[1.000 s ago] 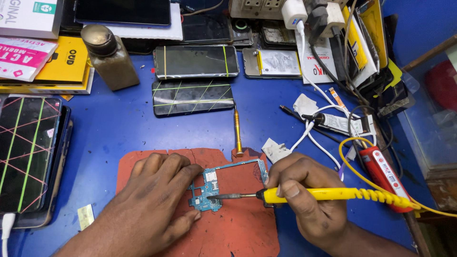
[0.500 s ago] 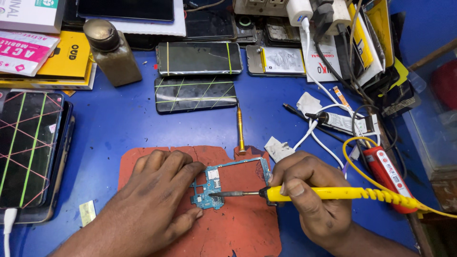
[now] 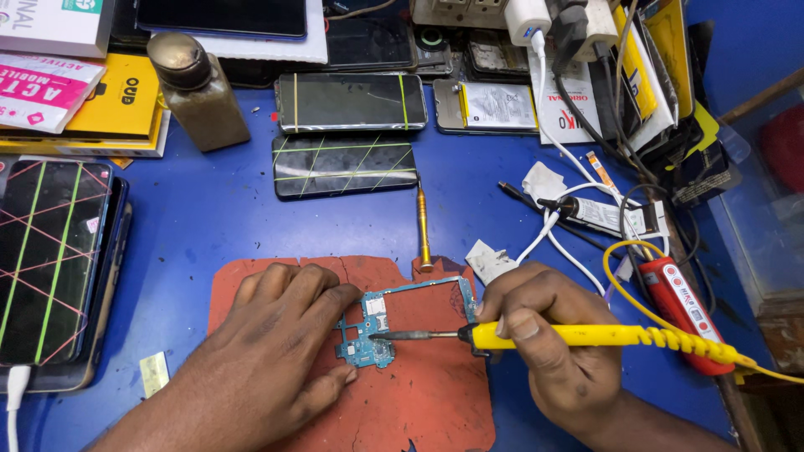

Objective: The person uses a soldering iron to apply heat to a small blue circuit board placed on a red mat. The left hand stabilizes the board while the right hand moves the soldering iron across different points on the board. The clip shows continuous soldering without completing the task.

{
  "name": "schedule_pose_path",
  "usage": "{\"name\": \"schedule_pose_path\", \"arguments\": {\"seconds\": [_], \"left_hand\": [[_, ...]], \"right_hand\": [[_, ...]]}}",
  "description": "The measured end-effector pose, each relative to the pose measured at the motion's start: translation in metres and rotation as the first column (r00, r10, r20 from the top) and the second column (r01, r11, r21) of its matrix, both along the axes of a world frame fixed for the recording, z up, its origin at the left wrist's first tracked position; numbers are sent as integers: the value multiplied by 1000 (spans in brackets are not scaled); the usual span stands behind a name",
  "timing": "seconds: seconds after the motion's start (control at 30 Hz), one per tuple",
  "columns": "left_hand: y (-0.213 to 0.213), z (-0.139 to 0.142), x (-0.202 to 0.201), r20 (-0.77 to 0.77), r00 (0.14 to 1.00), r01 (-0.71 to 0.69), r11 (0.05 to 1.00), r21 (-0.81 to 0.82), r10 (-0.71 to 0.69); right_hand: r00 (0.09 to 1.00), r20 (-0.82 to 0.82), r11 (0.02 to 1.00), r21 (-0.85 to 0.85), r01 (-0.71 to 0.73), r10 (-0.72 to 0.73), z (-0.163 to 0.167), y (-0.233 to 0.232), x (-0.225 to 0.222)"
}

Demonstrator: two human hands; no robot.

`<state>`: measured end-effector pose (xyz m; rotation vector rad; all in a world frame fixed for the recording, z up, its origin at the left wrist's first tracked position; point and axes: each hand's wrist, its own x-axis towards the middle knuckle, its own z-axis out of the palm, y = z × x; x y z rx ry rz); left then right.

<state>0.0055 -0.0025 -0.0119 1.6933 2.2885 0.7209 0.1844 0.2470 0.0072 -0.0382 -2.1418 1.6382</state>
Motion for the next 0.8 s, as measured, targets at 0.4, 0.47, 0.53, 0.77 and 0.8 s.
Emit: {"name": "schedule_pose_path", "arguments": {"seconds": [0.4,0.47,0.53,0.77,0.8], "left_hand": [[0,-1,-1,-11,1000,5,1000,-10,-5],[0,-2,-1,-16,1000,5,1000,-7,-5],[0,-2,-1,-12,1000,6,1000,-13,-6],[-1,-3,-1,14,1000,3,999,-34,-3],[-1,-3,-1,16,1000,3,999,-35,-3]], "right_hand": [[1000,-4,1000,-16,7,-7,0,0,0],[1000,-4,1000,-24,4,-4,-1,0,0],[1000,-3,999,-51,-7,7,-2,-1,-1],[1000,10,1000,-29,-5,5,-3,-1,0],[1000,13,999,-37,-3,4,-3,0,0]]}}
